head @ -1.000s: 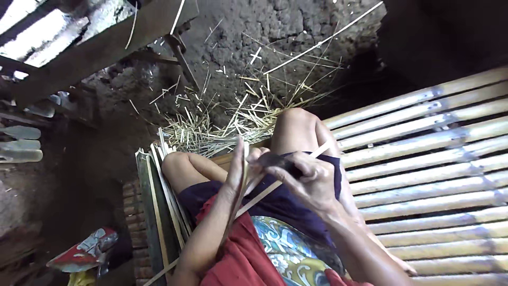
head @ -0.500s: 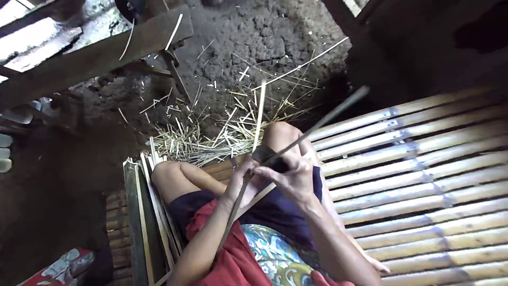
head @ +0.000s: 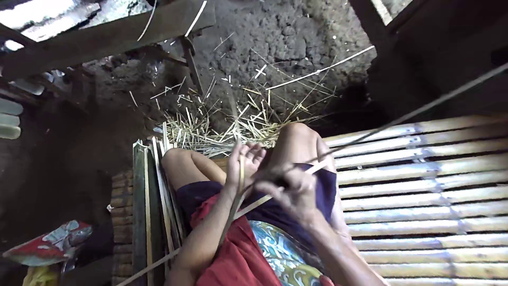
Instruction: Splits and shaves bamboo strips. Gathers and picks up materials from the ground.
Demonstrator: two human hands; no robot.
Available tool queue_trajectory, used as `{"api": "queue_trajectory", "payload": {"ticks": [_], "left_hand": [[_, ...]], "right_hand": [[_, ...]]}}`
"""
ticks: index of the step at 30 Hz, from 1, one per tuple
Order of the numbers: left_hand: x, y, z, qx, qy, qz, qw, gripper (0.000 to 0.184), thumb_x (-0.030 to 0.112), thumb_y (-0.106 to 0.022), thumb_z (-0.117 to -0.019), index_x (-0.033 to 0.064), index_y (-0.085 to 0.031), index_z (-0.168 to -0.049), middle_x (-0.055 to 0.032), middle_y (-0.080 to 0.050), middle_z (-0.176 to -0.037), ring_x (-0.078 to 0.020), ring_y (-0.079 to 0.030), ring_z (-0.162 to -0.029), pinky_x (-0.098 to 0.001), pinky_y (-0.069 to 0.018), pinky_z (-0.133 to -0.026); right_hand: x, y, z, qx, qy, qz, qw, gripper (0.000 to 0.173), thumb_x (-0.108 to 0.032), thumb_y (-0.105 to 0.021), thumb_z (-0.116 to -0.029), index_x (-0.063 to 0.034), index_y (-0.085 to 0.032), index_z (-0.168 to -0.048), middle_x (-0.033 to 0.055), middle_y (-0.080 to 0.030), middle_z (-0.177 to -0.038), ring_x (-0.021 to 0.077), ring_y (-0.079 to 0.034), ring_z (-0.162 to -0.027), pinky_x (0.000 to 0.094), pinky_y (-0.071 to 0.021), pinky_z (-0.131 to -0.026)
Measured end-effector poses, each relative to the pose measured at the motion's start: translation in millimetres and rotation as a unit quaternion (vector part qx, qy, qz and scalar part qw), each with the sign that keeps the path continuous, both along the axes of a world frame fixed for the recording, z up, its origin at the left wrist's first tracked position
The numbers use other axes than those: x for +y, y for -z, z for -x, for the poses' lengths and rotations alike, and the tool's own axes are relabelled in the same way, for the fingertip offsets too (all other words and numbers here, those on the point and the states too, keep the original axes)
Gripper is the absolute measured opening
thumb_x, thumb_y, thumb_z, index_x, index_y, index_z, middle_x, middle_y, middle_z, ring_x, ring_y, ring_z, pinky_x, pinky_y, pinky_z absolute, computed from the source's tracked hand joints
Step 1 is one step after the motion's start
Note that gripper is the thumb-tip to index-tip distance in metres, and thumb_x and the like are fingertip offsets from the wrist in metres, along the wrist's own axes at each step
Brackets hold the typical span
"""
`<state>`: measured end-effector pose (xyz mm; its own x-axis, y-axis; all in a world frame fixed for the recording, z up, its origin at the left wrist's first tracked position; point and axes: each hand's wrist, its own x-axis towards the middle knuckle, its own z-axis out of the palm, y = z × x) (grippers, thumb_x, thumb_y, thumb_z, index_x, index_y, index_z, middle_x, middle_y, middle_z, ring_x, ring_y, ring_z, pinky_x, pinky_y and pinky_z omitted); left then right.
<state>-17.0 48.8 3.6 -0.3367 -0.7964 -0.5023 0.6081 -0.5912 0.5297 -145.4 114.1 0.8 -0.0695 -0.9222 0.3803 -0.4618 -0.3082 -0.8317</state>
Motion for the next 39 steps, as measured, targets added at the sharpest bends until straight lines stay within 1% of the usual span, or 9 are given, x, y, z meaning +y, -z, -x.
{"api": "queue_trajectory", "payload": {"ticks": [2,7,9,14,17,20,26,32,39], "left_hand": [[-10,6,-2,-0.016,-0.084,-0.062,0.994,0.044,0.048,-0.034,-0.1096,0.0237,-0.056,-0.081,0.0073,-0.062,-0.079,-0.0078,-0.066,-0.084,-0.0277,-0.0553,-0.086],[7,-4,-10,0.013,0.143,0.056,0.988,0.03,0.031,-0.037,-0.1054,0.0199,-0.064,-0.102,0.0061,-0.068,-0.094,-0.0039,-0.066,-0.085,-0.0219,-0.0558,-0.077],[17,-14,-6,0.003,0.086,0.031,0.996,0.031,0.021,-0.031,-0.108,0.0181,-0.061,-0.101,0.006,-0.067,-0.089,-0.0029,-0.065,-0.082,-0.0212,-0.0553,-0.078],[1,-13,-8,-0.041,-0.162,-0.098,0.981,0.042,0.044,-0.028,-0.1116,0.021,-0.054,-0.087,0.0051,-0.059,-0.081,-0.0098,-0.064,-0.082,-0.029,-0.0542,-0.084],[8,-9,-21,-0.022,0.023,0.042,0.999,0.049,0.053,-0.023,-0.1089,0.0257,-0.063,-0.095,0.0091,-0.066,-0.094,-0.0048,-0.065,-0.091,-0.0242,-0.0539,-0.085],[20,-10,-15,0.043,0.109,0.084,0.99,0.035,0.026,-0.032,-0.1062,0.0185,-0.066,-0.107,0.0062,-0.069,-0.099,-0.0027,-0.065,-0.088,-0.0214,-0.0549,-0.077],[-1,-9,-18,-0.029,-0.126,-0.044,0.991,0.043,0.043,-0.034,-0.1104,0.0236,-0.056,-0.078,0.0075,-0.061,-0.077,-0.0077,-0.066,-0.084,-0.0289,-0.0546,-0.088],[21,3,-29,0.074,0.092,0.045,0.992,0.038,0.035,-0.03,-0.1084,0.0221,-0.064,-0.099,0.0071,-0.07,-0.096,-0.0022,-0.066,-0.088,-0.0209,-0.0552,-0.079],[5,-2,-26,0.01,-0.041,0.014,0.999,0.047,0.049,-0.033,-0.1093,0.024,-0.058,-0.079,0.006,-0.065,-0.087,-0.0102,-0.068,-0.095,-0.0284,-0.0556,-0.092]], "right_hand": [[19,7,-20,0.015,-0.069,-0.011,0.997,0.043,-0.047,-0.071,-0.094,-0.006,-0.074,-0.084,0.006,-0.073,-0.077,0.011,-0.068,-0.069,0.0294,-0.057,-0.065],[-12,-2,5,0.035,0.0,-0.026,0.999,0.041,-0.041,-0.075,-0.0898,0.0001,-0.074,-0.087,0.0079,-0.072,-0.077,0.0101,-0.067,-0.068,0.0315,-0.0562,-0.063],[-20,-7,14,0.002,0.013,-0.045,0.999,0.043,-0.041,-0.076,-0.0878,0.0003,-0.072,-0.095,0.0038,-0.07,-0.084,0.0027,-0.065,-0.074,0.0239,-0.0553,-0.069],[26,1,-28,0.002,-0.104,-0.035,0.994,0.044,-0.05,-0.071,-0.0928,-0.0057,-0.073,-0.087,0.0058,-0.072,-0.076,0.0094,-0.067,-0.067,0.0276,-0.0554,-0.063],[15,-3,-22,0.031,-0.085,-0.006,0.996,0.042,-0.048,-0.071,-0.0934,-0.0075,-0.073,-0.083,0.005,-0.072,-0.074,0.0098,-0.067,-0.065,0.0287,-0.0554,-0.062],[-14,-9,0,0.021,-0.016,-0.014,1.0,0.045,-0.044,-0.078,-0.0865,-0.0002,-0.074,-0.095,0.0074,-0.074,-0.085,0.0065,-0.068,-0.075,0.0271,-0.0573,-0.07],[28,3,-37,0.027,-0.098,-0.024,0.995,0.043,-0.05,-0.071,-0.0924,-0.0071,-0.073,-0.087,0.0054,-0.072,-0.075,0.0105,-0.066,-0.065,0.0281,-0.0547,-0.061],[-13,-3,-12,0.051,-0.004,-0.02,0.998,0.045,-0.043,-0.077,-0.0875,0.0018,-0.075,-0.094,0.0126,-0.074,-0.084,0.0157,-0.069,-0.072,0.0362,-0.0565,-0.065],[27,7,-38,0.055,-0.074,-0.043,0.995,0.045,-0.051,-0.067,-0.095,-0.0081,-0.074,-0.082,0.006,-0.073,-0.074,0.0127,-0.067,-0.064,0.0325,-0.0543,-0.06]]}}
